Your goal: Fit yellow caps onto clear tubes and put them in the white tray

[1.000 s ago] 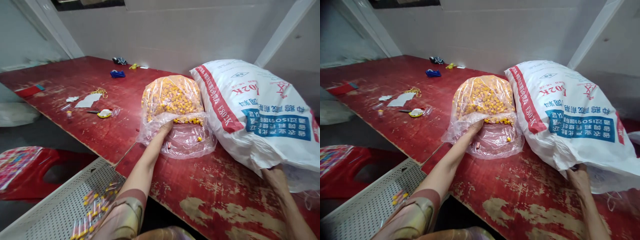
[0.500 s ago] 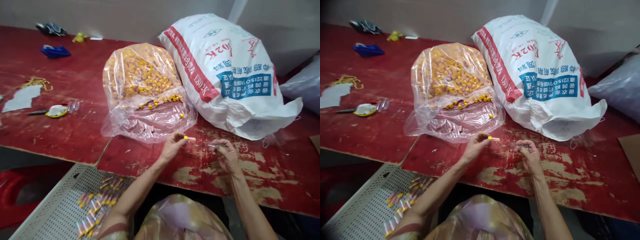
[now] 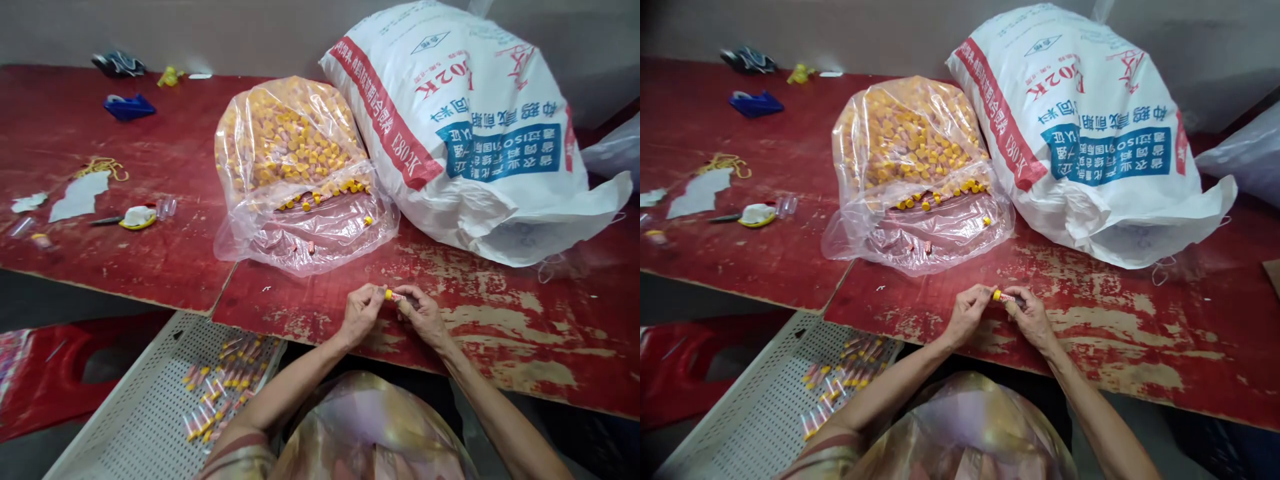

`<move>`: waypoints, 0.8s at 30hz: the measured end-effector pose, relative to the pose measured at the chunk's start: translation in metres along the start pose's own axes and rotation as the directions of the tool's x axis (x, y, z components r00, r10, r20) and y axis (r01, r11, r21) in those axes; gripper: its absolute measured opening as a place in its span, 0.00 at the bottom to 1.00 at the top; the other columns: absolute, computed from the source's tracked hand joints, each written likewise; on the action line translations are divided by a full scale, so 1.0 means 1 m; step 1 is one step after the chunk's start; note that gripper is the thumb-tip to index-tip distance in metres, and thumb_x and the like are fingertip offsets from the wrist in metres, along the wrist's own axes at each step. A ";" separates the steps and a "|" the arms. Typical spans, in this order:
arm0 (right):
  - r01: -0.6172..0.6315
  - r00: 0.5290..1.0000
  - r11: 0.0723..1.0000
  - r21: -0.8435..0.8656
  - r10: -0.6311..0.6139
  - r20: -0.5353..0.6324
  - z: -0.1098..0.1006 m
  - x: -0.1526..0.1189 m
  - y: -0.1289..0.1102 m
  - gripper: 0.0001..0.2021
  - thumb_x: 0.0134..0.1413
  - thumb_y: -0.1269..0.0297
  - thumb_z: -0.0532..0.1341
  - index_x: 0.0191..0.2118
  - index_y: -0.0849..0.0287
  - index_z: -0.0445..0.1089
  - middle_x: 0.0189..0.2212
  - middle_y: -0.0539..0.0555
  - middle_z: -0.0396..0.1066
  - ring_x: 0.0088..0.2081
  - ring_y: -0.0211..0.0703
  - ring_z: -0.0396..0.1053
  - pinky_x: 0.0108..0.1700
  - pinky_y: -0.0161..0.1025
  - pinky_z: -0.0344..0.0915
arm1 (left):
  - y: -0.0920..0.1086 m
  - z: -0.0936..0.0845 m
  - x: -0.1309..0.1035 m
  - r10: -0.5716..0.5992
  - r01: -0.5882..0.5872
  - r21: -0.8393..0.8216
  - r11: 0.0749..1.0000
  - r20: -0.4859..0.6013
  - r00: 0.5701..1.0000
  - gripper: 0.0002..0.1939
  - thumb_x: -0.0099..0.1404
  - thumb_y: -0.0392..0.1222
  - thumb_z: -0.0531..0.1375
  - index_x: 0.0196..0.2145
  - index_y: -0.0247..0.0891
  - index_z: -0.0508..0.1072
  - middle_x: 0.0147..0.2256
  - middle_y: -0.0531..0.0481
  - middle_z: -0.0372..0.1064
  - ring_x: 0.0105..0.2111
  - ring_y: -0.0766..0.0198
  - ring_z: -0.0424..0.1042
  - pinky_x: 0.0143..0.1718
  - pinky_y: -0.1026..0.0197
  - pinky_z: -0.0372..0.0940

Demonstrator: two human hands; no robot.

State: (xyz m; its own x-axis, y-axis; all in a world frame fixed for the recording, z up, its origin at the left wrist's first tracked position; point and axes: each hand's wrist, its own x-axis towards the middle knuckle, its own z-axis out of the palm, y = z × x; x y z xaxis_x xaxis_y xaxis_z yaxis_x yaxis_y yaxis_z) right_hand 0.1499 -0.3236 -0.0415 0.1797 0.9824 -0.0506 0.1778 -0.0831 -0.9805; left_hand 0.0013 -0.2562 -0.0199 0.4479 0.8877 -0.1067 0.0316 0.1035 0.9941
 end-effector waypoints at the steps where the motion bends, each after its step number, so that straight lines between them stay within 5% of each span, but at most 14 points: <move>1: 0.035 0.999 0.999 -0.012 -0.035 0.036 0.004 -0.003 -0.003 0.14 0.57 0.55 0.58 0.43 0.59 0.66 0.27 0.50 0.68 0.23 0.37 0.65 0.25 0.33 0.63 | 0.001 -0.002 0.005 -0.077 0.077 -0.035 0.996 0.007 0.997 0.27 0.62 0.61 0.52 0.25 0.34 0.75 0.28 0.47 0.71 0.31 0.63 0.69 0.37 0.61 0.64; 4: 0.283 0.953 0.951 -0.124 -0.264 0.145 0.018 -0.009 -0.014 0.10 0.57 0.61 0.58 0.43 0.57 0.68 0.35 0.53 0.70 0.34 0.40 0.69 0.36 0.36 0.67 | 0.002 -0.003 0.021 -0.314 0.316 -0.245 0.917 0.048 0.948 0.34 0.60 0.69 0.45 0.24 0.34 0.71 0.24 0.47 0.69 0.25 0.64 0.68 0.30 0.62 0.63; 8: 0.455 0.888 0.876 -0.161 -0.432 0.159 0.032 -0.012 -0.018 0.08 0.58 0.67 0.57 0.44 0.56 0.66 0.36 0.53 0.69 0.38 0.41 0.69 0.39 0.36 0.66 | 0.000 0.000 0.023 -0.440 0.443 -0.353 0.824 0.092 0.893 0.38 0.58 0.73 0.40 0.21 0.34 0.67 0.20 0.47 0.66 0.19 0.68 0.64 0.24 0.64 0.59; 12: 0.504 0.839 0.856 -0.113 -0.453 0.302 0.043 -0.011 -0.024 0.07 0.59 0.68 0.55 0.43 0.57 0.65 0.34 0.54 0.67 0.36 0.40 0.67 0.38 0.36 0.66 | 0.007 -0.010 0.007 -0.399 0.394 -0.149 0.907 -0.008 0.917 0.36 0.57 0.72 0.43 0.18 0.35 0.66 0.18 0.50 0.63 0.20 0.67 0.62 0.25 0.64 0.58; 14: 0.567 0.799 0.800 -0.195 -0.479 0.363 0.050 -0.007 -0.030 0.06 0.59 0.68 0.54 0.42 0.59 0.64 0.35 0.55 0.67 0.37 0.42 0.67 0.39 0.38 0.66 | 0.012 -0.023 0.001 -0.332 0.332 0.008 0.943 0.053 0.942 0.34 0.58 0.70 0.47 0.20 0.35 0.67 0.20 0.50 0.64 0.23 0.66 0.63 0.28 0.64 0.58; 17: 0.633 0.772 0.673 -0.383 -0.514 0.374 0.051 0.001 -0.038 0.10 0.59 0.65 0.55 0.45 0.61 0.62 0.41 0.60 0.67 0.41 0.46 0.66 0.41 0.41 0.66 | 0.019 -0.053 -0.015 -0.344 0.320 0.154 0.935 0.171 0.923 0.29 0.57 0.67 0.52 0.22 0.35 0.66 0.20 0.53 0.61 0.22 0.68 0.59 0.24 0.66 0.55; 19: 0.624 0.780 0.656 -0.424 -0.556 0.289 0.031 0.008 -0.037 0.12 0.58 0.64 0.54 0.47 0.61 0.62 0.45 0.61 0.66 0.45 0.46 0.66 0.44 0.41 0.66 | 0.018 -0.085 -0.035 -0.407 0.379 0.206 0.902 0.119 0.906 0.27 0.54 0.67 0.56 0.21 0.36 0.63 0.18 0.56 0.58 0.19 0.70 0.55 0.21 0.67 0.52; 21: 0.477 0.838 0.709 -0.520 -0.545 0.025 -0.011 0.017 -0.031 0.12 0.58 0.65 0.52 0.46 0.59 0.65 0.44 0.58 0.67 0.45 0.44 0.66 0.46 0.41 0.65 | 0.008 -0.129 -0.061 -0.466 0.455 0.233 0.859 -0.011 0.885 0.27 0.51 0.68 0.57 0.21 0.37 0.63 0.19 0.55 0.59 0.19 0.70 0.56 0.20 0.68 0.52; 23: 0.068 0.826 0.757 -0.650 -0.408 -0.389 -0.069 0.031 -0.021 0.11 0.57 0.65 0.50 0.40 0.59 0.67 0.37 0.57 0.69 0.41 0.44 0.67 0.44 0.41 0.65 | -0.012 -0.179 -0.087 -0.494 0.524 0.257 0.812 -0.176 0.851 0.28 0.49 0.69 0.58 0.23 0.38 0.67 0.21 0.52 0.65 0.22 0.65 0.62 0.22 0.66 0.58; 24: -0.226 0.751 0.723 -0.653 -0.298 -0.590 -0.100 0.040 -0.017 0.11 0.57 0.64 0.49 0.38 0.59 0.67 0.36 0.56 0.69 0.39 0.44 0.67 0.44 0.41 0.65 | -0.024 -0.202 -0.100 -0.478 0.552 0.293 0.781 -0.290 0.829 0.27 0.48 0.69 0.57 0.23 0.38 0.68 0.21 0.51 0.67 0.23 0.63 0.65 0.23 0.65 0.60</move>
State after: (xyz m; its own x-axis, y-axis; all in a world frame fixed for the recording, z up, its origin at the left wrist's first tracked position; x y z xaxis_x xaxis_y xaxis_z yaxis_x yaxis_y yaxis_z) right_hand 0.2508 -0.2995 -0.0083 0.6525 0.6638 0.3656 0.7194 -0.3910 -0.5741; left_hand -0.2249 -0.2562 -0.0364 0.0974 0.8169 -0.5685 0.5339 0.4392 0.7225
